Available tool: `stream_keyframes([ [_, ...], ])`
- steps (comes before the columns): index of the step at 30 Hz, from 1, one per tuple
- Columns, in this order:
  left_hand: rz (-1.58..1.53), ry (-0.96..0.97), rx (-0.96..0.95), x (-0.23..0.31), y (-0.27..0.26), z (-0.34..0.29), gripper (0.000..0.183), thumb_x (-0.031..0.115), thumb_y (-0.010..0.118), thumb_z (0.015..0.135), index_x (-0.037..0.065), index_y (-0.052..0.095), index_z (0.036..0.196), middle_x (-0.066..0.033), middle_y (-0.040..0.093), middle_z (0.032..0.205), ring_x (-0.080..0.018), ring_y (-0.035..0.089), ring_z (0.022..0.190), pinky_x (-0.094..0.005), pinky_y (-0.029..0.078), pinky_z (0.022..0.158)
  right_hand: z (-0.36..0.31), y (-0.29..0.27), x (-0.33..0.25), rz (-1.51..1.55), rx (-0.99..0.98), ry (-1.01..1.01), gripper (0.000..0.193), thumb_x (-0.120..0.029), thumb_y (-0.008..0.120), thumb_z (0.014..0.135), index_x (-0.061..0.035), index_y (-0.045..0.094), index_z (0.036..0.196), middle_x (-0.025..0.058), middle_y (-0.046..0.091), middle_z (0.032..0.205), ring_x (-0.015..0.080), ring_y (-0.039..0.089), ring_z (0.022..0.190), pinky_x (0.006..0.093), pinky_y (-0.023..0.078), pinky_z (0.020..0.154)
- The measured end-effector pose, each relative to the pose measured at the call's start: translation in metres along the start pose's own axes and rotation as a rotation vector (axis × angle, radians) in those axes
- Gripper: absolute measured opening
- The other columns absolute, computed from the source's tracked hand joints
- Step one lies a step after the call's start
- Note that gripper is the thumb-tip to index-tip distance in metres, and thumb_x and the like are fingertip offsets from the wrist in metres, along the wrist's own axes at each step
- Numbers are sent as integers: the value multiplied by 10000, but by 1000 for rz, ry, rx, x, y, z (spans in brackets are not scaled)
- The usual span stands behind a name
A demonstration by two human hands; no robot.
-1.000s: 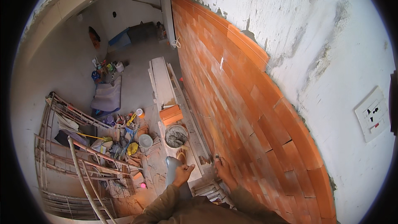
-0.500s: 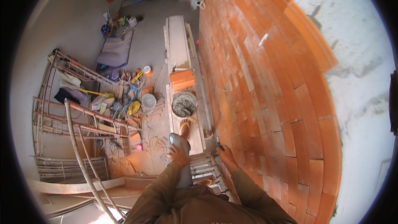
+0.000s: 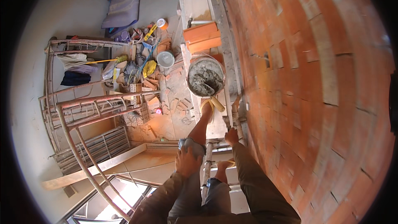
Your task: The person scoops mortar from a bucket using a trowel and applies it to the back of a rectangular terracotta tile. They then press the tile onto a vertical wall, aligning it with existing tiles, and use the trowel to scrape away excess mortar from the joints.
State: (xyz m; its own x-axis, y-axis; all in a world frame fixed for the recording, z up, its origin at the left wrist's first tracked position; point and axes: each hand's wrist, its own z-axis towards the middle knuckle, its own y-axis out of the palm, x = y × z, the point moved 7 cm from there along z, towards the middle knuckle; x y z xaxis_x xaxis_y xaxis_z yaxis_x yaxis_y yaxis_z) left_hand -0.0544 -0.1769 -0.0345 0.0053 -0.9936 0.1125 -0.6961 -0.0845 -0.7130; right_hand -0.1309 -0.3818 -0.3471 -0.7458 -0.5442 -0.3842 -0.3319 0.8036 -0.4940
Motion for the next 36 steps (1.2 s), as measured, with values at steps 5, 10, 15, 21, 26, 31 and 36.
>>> stream_keyframes([
  [5,38,-47,20,2,2,16,615,402,706,804,64,544,1292,-247,495,1388,-437,555,1188,-565,494,916,91,36,-7,140,169,-27,535,-196,700,894,72,430,1271,340,569,1134,474,599,1054,522,506,882],
  [10,33,-44,65,11,-9,25,596,401,718,793,80,568,1272,-227,502,1391,-404,561,1185,-547,500,907,128,43,19,332,378,-76,594,-317,661,935,5,446,1385,283,580,1182,410,590,1101,521,495,900],
  [15,17,-45,86,9,-10,23,591,393,734,788,65,574,1253,-240,504,1377,-421,574,1153,-553,514,871,86,-57,-85,1178,-105,61,585,-464,606,966,-56,480,1365,193,626,1207,286,663,1013,412,538,791],
  [21,-2,29,81,15,-7,22,559,382,732,811,1,588,1193,-305,487,1356,-479,570,1142,-567,540,833,69,-98,-194,-116,148,-547,610,-378,640,890,17,481,1327,268,677,1079,417,699,904,493,564,776],
  [26,-80,-21,4,13,-8,22,576,395,716,825,-19,597,1207,-324,463,1379,-509,549,1183,-579,528,887,32,-183,-285,-504,6,-458,326,-200,583,834,11,668,1067,257,718,954,407,715,909,496,565,791],
  [31,-128,-34,-2,11,-5,26,586,410,692,834,-33,609,1208,-329,441,1402,-520,546,1181,-582,521,902,37,-226,-311,-667,46,-480,327,-301,680,846,-33,730,1027,214,727,1027,393,701,952,483,553,831],
  [36,-157,-52,18,10,-4,26,549,396,677,822,-29,635,1167,-310,444,1402,-509,557,1165,-574,527,888,48,-208,-312,-678,-46,-339,374,-332,667,869,-20,729,1066,225,721,1059,380,694,1007,468,552,858],
])
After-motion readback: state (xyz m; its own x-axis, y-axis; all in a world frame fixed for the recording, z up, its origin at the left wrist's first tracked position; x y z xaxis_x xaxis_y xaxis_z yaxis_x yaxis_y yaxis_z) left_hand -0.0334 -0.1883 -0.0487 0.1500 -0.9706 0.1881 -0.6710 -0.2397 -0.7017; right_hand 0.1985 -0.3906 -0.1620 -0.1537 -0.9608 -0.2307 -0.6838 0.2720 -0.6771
